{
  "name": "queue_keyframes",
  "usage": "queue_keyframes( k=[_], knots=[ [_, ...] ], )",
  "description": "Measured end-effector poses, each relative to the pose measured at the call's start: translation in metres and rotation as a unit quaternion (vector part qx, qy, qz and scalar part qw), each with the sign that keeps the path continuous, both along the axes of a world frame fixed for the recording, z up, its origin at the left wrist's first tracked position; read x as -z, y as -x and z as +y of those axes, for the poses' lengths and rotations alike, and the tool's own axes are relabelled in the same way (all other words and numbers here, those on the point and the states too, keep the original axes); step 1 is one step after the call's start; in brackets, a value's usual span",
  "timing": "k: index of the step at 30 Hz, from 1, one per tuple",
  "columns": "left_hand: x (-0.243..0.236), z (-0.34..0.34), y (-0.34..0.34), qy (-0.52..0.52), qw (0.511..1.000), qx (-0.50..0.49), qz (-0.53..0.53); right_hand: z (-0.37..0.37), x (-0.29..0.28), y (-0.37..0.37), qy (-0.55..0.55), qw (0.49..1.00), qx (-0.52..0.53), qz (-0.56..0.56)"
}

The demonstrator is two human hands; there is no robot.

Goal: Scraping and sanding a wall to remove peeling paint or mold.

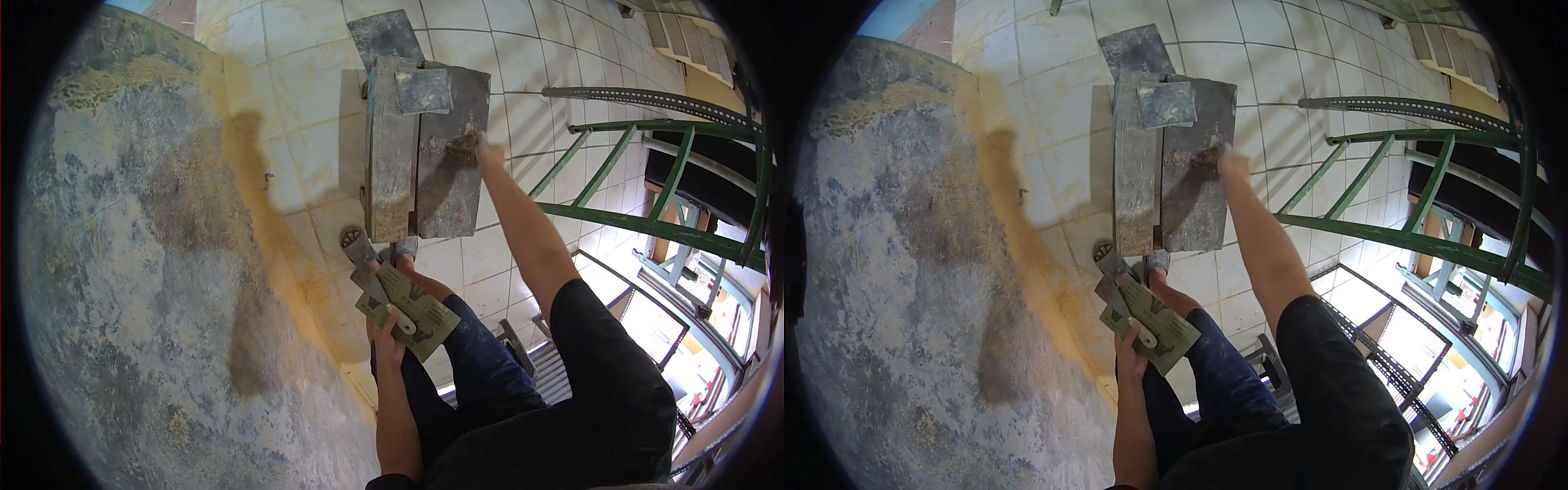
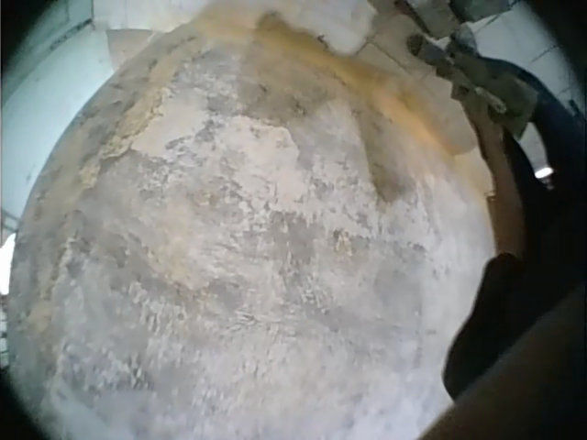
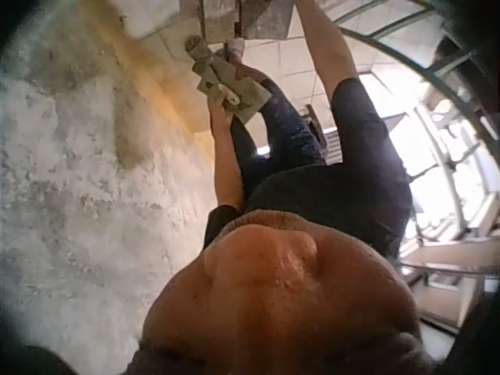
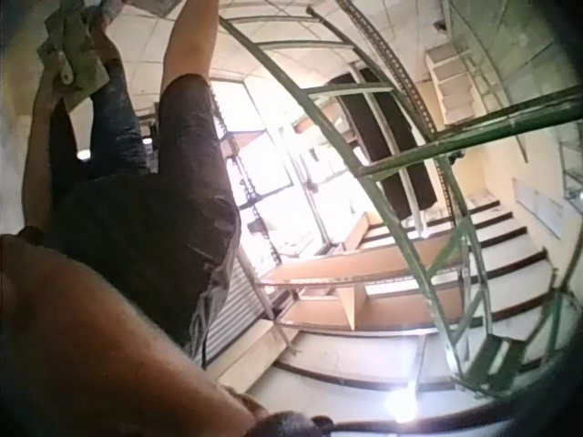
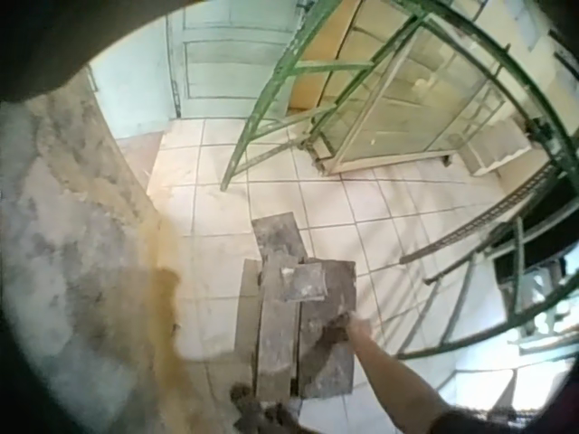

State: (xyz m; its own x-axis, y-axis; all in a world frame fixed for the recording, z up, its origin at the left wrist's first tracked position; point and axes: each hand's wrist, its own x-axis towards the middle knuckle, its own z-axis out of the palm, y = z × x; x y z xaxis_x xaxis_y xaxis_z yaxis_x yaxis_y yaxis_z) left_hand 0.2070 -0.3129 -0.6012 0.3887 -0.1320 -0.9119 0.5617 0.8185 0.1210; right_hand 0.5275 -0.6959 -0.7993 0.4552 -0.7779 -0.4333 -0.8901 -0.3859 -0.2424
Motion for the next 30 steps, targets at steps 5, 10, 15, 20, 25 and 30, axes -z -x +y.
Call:
queue_keyframes(
  k=[5, 10, 15, 20, 25, 30],
  knots=[
    [0.0, 0.007, 0.006, -0.016, 1.0, -0.007, 0.02, 0.015, 0.026, 0.107, 0.019, 0.989, 0.109, 0.102],
    [-0.006, 0.013, 0.007, -0.02, 0.999, -0.016, 0.021, 0.019, 0.036, 0.05, 0.005, 0.998, -0.007, -0.058],
    [0.016, 0.008, 0.018, -0.014, 1.0, -0.008, 0.01, -0.027, 0.031, -0.073, -0.063, 0.978, 0.069, -0.185],
    [0.005, 0.034, 0.032, -0.046, 0.996, -0.055, 0.051, 0.057, 0.037, -0.038, 0.056, 0.989, 0.035, -0.131],
    [0.012, 0.039, 0.035, -0.022, 0.996, -0.084, 0.032, 0.072, 0.045, -0.039, 0.038, 0.978, -0.016, -0.202],
    [0.01, 0.033, 0.046, -0.033, 0.997, -0.066, -0.002, 0.11, 0.035, -0.038, -0.019, 0.97, -0.051, -0.236]
  ],
)
